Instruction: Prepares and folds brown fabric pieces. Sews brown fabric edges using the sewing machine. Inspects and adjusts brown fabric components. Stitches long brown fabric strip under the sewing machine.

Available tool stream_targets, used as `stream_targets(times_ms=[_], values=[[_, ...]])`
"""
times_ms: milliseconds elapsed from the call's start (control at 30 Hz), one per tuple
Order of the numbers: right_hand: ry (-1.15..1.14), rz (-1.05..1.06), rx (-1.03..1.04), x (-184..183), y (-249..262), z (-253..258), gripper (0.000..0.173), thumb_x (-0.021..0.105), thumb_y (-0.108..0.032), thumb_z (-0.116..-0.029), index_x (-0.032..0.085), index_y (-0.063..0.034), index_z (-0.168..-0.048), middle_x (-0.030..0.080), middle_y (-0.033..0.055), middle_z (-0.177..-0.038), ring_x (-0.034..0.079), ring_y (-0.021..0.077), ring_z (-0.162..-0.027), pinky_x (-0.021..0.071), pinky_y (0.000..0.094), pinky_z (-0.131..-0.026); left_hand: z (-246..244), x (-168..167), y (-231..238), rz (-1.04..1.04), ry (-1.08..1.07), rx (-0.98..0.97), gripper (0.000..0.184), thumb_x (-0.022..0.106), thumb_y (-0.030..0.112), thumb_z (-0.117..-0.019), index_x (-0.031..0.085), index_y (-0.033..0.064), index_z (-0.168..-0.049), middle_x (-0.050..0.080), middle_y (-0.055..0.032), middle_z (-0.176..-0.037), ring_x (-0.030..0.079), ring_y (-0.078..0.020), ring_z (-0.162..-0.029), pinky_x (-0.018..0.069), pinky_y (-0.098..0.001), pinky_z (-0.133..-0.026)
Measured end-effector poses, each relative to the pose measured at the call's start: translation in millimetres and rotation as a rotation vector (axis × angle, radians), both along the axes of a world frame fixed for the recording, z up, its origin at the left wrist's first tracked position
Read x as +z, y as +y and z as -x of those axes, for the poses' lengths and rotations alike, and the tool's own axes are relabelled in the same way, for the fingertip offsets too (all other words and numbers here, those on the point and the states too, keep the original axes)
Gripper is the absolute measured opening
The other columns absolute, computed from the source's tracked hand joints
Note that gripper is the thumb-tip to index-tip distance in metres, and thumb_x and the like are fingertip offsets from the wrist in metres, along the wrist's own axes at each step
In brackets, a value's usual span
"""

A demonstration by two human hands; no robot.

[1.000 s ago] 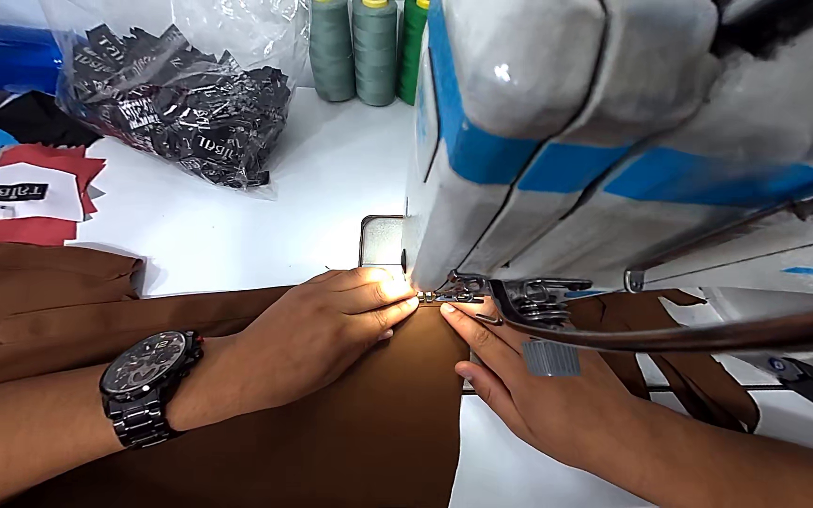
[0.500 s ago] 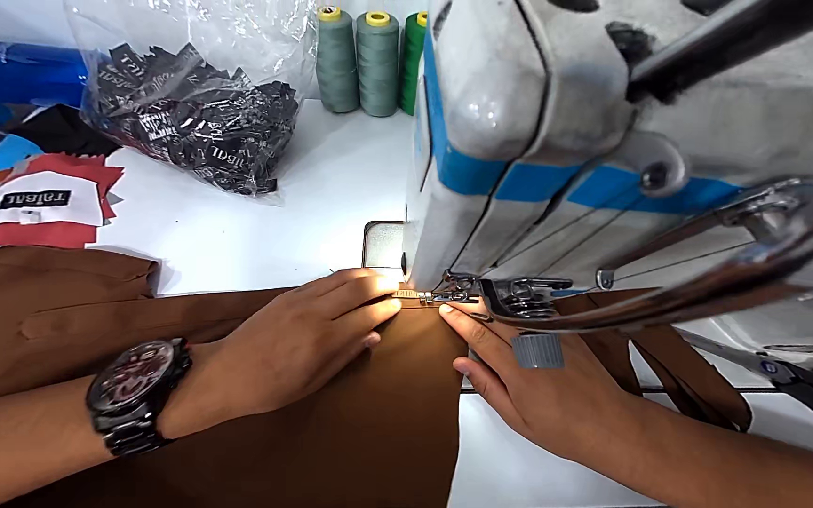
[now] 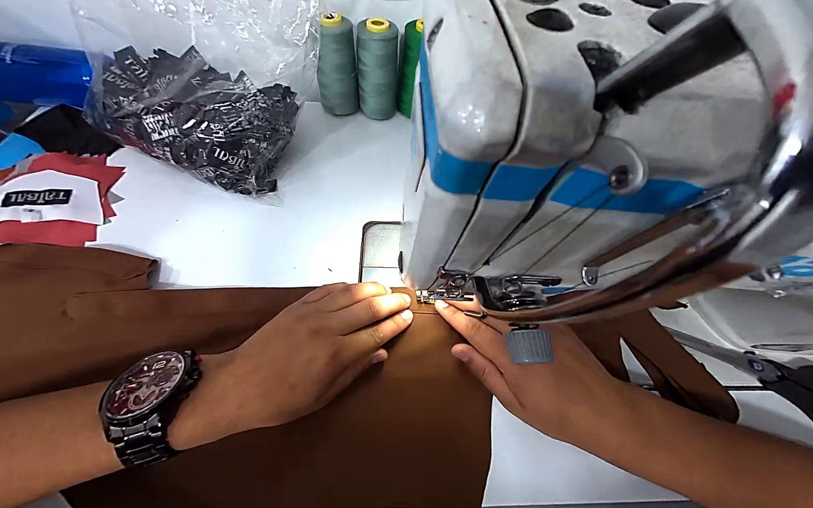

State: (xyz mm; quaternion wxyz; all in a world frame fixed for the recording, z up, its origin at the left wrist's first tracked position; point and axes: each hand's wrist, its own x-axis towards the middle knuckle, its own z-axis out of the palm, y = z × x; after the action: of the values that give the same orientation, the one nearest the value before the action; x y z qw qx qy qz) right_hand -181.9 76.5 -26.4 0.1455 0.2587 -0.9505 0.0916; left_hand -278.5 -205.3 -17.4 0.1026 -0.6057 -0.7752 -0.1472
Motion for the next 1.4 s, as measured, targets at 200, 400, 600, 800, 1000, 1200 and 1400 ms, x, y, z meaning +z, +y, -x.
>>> stream_targets(times_ms=[200,400,600,800,1000,1200,1400], values=[[-0.017,-0.017,0.026,0.2,4.2,2.5,0.042,0.04,-0.036,-0.1074,0.075,-0.0147,-0.113,0.072,-0.0002,-0.109,0.065,0.0181,-0.113,0.0525,0.0371,-0.097,1.9,-0.8,-1.2,0.017,-0.003,0.01,0.047,0.035,0.037,-0.1097,0.064,0.0147,-0.139,0.058,0.0015,-0.147,0.05,-0.0139,-0.137,0.0383,-0.0311,-0.113],[-0.002,-0.027,0.008,-1.0,2.9,1.9,0.041,0.04,-0.036,-0.1072,0.075,-0.015,-0.114,0.072,-0.0003,-0.107,0.065,0.0191,-0.111,0.0521,0.0379,-0.095,3.1,0.1,0.7,0.021,0.003,0.001,0.048,0.034,0.038,-0.1096,0.065,0.0169,-0.138,0.059,0.0032,-0.146,0.049,-0.0134,-0.138,0.0378,-0.0307,-0.112],[0.0,-0.033,0.006,-0.3,2.7,1.8,0.041,0.041,-0.036,-0.1072,0.075,-0.0158,-0.116,0.071,-0.0011,-0.106,0.064,0.0185,-0.111,0.0519,0.0372,-0.094,2.2,0.7,1.1,0.011,0.015,-0.001,0.047,0.034,0.037,-0.1095,0.066,0.0155,-0.136,0.06,0.003,-0.144,0.05,-0.0134,-0.136,0.0378,-0.0304,-0.112],[-0.014,-0.035,-0.004,0.9,1.7,2.8,0.039,0.041,-0.034,-0.1069,0.075,-0.016,-0.115,0.072,-0.0011,-0.108,0.065,0.0182,-0.11,0.0526,0.0371,-0.094,3.8,0.1,1.3,0.025,0.008,0.007,0.047,0.034,0.037,-0.1095,0.065,0.0165,-0.138,0.06,0.0032,-0.144,0.049,-0.014,-0.138,0.0378,-0.0319,-0.113],[0.0,0.0,-0.002,-0.7,3.1,4.4,0.038,0.043,-0.032,-0.1062,0.076,-0.0169,-0.112,0.072,-0.0026,-0.105,0.066,0.0164,-0.108,0.0527,0.036,-0.093,4.6,-0.2,1.8,0.019,-0.006,0.002,0.047,0.034,0.037,-0.1098,0.066,0.0163,-0.137,0.061,0.0026,-0.144,0.049,-0.015,-0.139,0.0382,-0.0327,-0.114],[-0.03,-0.034,0.005,11.0,3.3,6.0,0.036,0.046,-0.032,-0.1048,0.076,-0.0153,-0.094,0.072,0.0011,-0.098,0.067,0.0201,-0.101,0.053,0.0376,-0.087,6.3,3.1,4.2,0.012,0.002,0.011,0.046,0.036,0.037,-0.1089,0.067,0.0164,-0.136,0.062,0.0035,-0.142,0.05,-0.0136,-0.136,0.039,-0.0308,-0.111],[0.074,-0.005,-0.006,8.2,6.0,6.0,0.035,0.046,-0.032,-0.1043,0.077,-0.0158,-0.108,0.072,0.0004,-0.101,0.068,0.0195,-0.1,0.0547,0.0397,-0.087,3.4,0.4,1.9,0.022,-0.012,0.015,0.047,0.035,0.036,-0.1092,0.066,0.0149,-0.138,0.06,0.0024,-0.146,0.049,-0.015,-0.139,0.0378,-0.0336,-0.115]])
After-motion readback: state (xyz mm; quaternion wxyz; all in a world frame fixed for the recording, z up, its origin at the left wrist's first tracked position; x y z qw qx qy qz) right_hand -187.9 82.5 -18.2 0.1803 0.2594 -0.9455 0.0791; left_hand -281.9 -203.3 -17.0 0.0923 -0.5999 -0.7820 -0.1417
